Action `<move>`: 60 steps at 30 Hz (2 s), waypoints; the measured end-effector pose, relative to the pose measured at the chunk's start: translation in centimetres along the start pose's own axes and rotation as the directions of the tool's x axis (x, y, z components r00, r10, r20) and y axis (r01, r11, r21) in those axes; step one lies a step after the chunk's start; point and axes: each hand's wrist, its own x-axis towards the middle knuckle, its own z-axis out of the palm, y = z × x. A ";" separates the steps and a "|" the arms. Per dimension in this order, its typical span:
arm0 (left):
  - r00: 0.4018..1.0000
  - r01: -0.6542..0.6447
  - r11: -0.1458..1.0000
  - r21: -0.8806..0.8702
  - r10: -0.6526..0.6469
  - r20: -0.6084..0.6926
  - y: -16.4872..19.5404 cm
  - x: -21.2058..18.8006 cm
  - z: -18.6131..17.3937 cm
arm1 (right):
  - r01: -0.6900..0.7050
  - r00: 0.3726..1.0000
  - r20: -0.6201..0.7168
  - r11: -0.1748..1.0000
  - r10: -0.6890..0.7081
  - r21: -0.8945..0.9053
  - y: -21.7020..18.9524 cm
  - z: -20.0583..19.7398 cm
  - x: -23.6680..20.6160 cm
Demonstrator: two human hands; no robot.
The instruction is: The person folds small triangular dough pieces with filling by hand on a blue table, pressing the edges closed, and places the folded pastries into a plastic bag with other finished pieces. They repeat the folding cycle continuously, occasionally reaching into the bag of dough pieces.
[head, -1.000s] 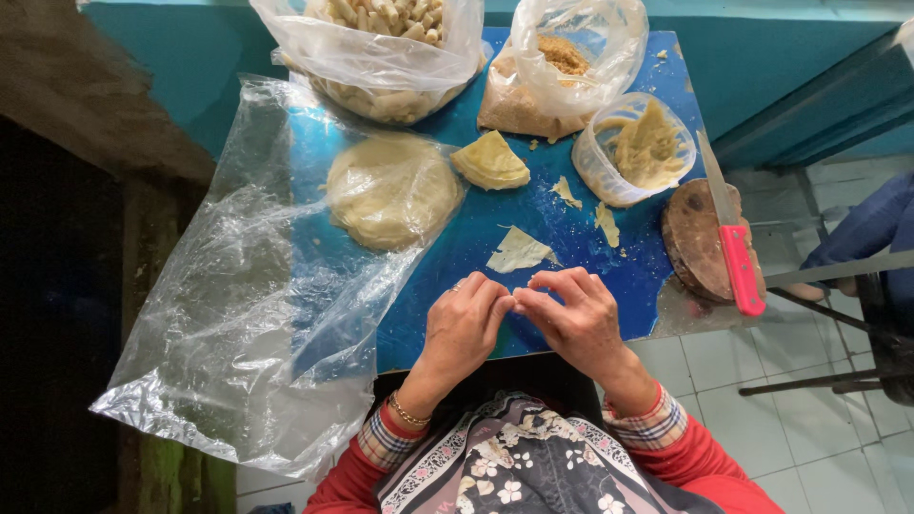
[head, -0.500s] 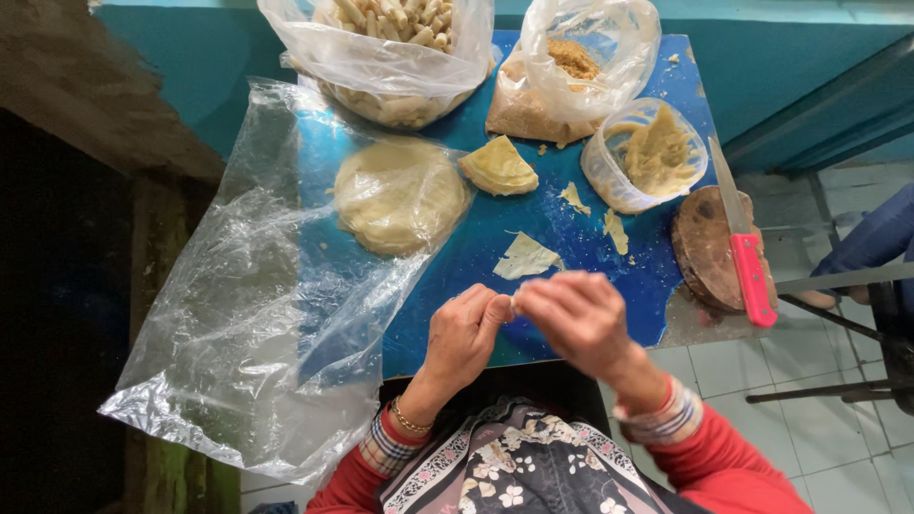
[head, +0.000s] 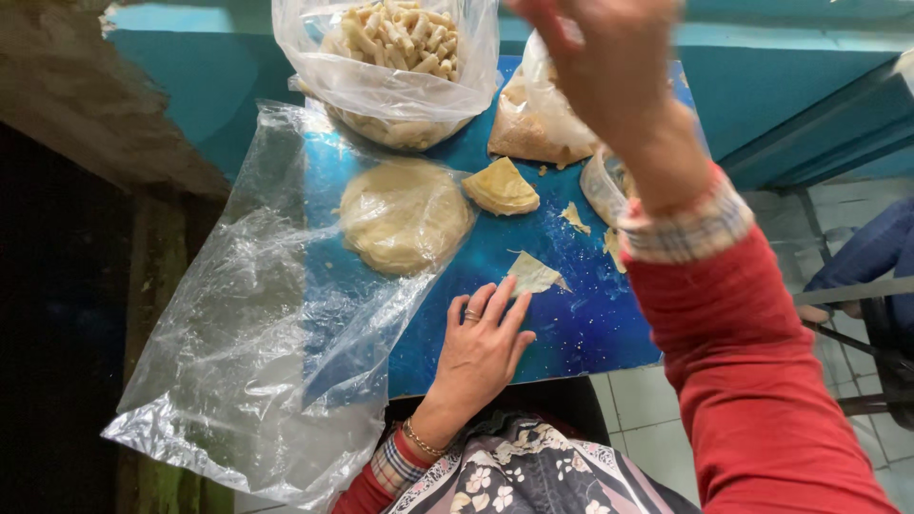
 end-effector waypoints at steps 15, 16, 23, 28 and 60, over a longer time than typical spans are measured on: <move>0.998 0.046 0.999 0.003 -0.046 0.042 -0.2 -0.4 0.2 | -0.454 0.466 0.739 0.848 0.486 -0.272 3.3 -6.3 -24.2; 0.998 0.046 0.999 0.000 -0.046 0.035 -0.2 -0.4 0.2 | -0.458 0.486 0.718 0.845 0.498 -0.276 2.7 -6.7 -23.8; 0.998 0.039 0.999 -0.018 -0.038 0.045 -0.2 -0.3 0.0 | -0.326 0.505 0.759 0.905 0.411 -0.273 -1.0 -9.0 -21.4; 0.999 0.032 0.999 0.014 -0.033 0.043 -0.1 -0.2 0.0 | -0.127 0.532 0.771 0.933 0.350 -0.336 -1.3 -8.0 -20.9; 0.993 0.116 0.982 0.151 -0.116 -0.006 -0.2 0.6 2.0 | -0.188 0.812 0.564 0.982 0.150 0.009 -12.3 -6.5 -19.0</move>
